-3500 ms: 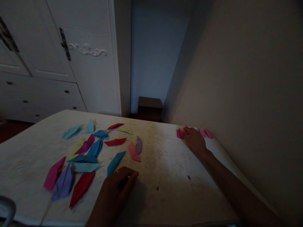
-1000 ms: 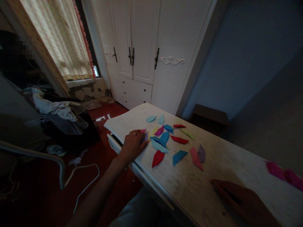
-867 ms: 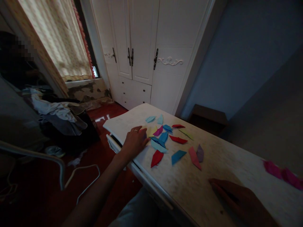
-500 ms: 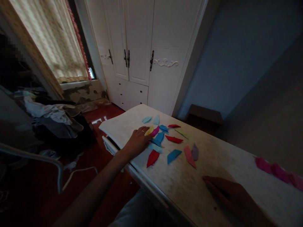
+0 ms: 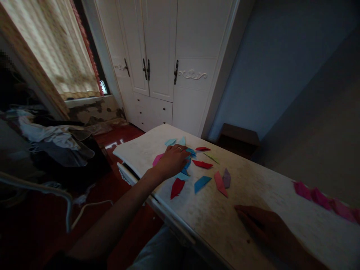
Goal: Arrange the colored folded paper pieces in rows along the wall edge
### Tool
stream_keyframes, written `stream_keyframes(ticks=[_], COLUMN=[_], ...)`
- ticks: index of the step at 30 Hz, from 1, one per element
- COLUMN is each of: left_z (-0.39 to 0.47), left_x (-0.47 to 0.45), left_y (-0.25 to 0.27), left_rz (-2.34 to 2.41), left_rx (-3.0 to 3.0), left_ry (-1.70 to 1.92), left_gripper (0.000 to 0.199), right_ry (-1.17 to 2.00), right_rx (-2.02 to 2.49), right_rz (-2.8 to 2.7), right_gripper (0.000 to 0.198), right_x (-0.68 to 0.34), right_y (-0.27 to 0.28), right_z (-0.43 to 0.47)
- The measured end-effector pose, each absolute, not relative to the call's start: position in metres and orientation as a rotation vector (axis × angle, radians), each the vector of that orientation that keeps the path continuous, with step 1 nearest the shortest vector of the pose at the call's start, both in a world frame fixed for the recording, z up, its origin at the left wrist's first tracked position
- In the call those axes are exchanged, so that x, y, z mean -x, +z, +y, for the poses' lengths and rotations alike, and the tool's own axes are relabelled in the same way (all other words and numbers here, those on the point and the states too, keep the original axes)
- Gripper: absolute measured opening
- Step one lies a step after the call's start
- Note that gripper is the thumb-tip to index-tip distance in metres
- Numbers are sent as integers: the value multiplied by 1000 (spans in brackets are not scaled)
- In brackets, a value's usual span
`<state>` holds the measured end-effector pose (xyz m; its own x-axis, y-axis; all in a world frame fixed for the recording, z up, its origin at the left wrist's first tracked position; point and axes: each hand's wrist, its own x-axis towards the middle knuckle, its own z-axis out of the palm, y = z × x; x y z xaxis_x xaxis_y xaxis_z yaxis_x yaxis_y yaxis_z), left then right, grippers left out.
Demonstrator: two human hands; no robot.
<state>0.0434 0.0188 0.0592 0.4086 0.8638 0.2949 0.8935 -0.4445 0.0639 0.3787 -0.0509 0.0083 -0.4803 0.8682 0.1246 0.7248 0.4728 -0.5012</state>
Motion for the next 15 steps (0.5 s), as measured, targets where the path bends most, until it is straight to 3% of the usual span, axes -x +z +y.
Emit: stream_keyframes(ticks=[7,15], left_z=[36,36], left_x=[-60,-57], left_y=[51,42], left_rz=[-1645,-1757], left_rx=[2590,2578], left_ry=[-144,-225], left_gripper=[30,36], right_ry=[504,478], right_rx=[1285,1244], right_rz=[-2419,-2442], right_gripper=[37,34], right_x=[-383,-382], right_y=[0,-1], right_z=[-49,-50])
